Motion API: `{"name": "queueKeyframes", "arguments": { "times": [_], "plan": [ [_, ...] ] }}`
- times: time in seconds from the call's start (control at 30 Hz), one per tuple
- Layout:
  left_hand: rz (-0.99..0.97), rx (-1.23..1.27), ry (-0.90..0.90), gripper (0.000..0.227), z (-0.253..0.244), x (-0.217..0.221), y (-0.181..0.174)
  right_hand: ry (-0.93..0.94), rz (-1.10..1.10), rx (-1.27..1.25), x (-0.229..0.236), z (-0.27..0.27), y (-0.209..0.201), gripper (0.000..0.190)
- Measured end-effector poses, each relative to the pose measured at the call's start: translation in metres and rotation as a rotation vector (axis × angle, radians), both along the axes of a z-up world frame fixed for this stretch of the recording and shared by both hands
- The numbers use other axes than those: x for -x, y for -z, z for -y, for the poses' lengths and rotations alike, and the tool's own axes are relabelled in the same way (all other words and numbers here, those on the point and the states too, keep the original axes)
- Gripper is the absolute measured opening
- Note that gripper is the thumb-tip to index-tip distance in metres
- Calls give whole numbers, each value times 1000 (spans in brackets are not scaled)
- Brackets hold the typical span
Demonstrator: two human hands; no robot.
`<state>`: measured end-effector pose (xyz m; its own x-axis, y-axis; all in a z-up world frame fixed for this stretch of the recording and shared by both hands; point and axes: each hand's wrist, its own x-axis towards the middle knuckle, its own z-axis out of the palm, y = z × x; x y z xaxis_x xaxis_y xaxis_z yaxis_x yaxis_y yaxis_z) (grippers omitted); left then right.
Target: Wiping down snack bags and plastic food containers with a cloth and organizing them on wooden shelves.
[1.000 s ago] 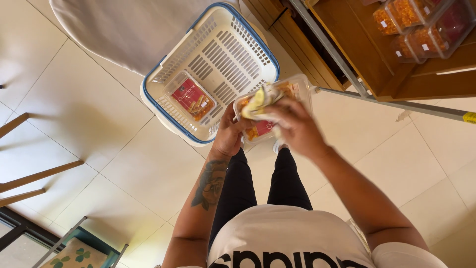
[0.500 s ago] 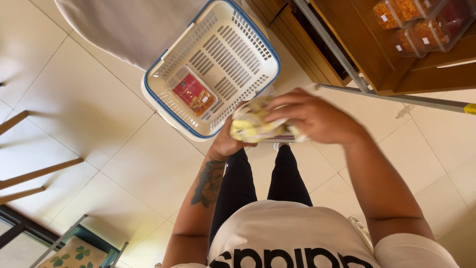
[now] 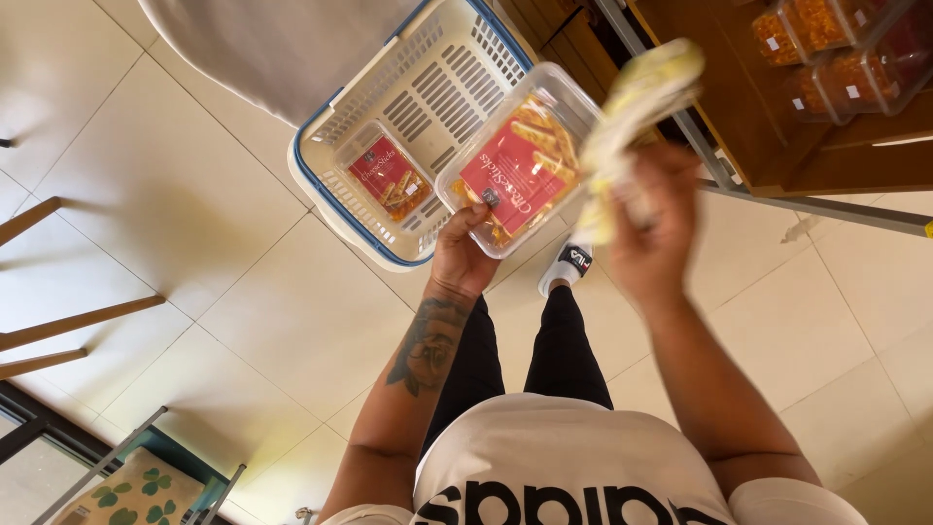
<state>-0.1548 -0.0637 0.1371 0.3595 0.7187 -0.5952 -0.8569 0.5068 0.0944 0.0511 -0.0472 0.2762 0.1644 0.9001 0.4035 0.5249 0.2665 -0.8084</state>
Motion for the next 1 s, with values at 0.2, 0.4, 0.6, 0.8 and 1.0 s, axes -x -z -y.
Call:
{"name": "queueKeyframes", "arguments": {
  "times": [0.2, 0.4, 0.6, 0.8, 1.0],
  "plan": [
    [83, 106, -62, 35, 4, 6, -4, -406, -62, 175, 64, 49, 16, 43],
    [131, 172, -60, 43, 5, 10, -38, -143, 54, 81, 12, -9, 64, 28],
    [28, 191, -61, 45, 14, 17, -32, 41, -618, 617, 0, -46, 53, 39],
    [-57, 182, -117, 47, 26, 38, 36, 84, -815, 833, 28, -33, 64, 31],
    [-138, 197, -201, 51, 27, 47, 47, -47, -503, 919, 93, -18, 92, 46]
  ]
}}
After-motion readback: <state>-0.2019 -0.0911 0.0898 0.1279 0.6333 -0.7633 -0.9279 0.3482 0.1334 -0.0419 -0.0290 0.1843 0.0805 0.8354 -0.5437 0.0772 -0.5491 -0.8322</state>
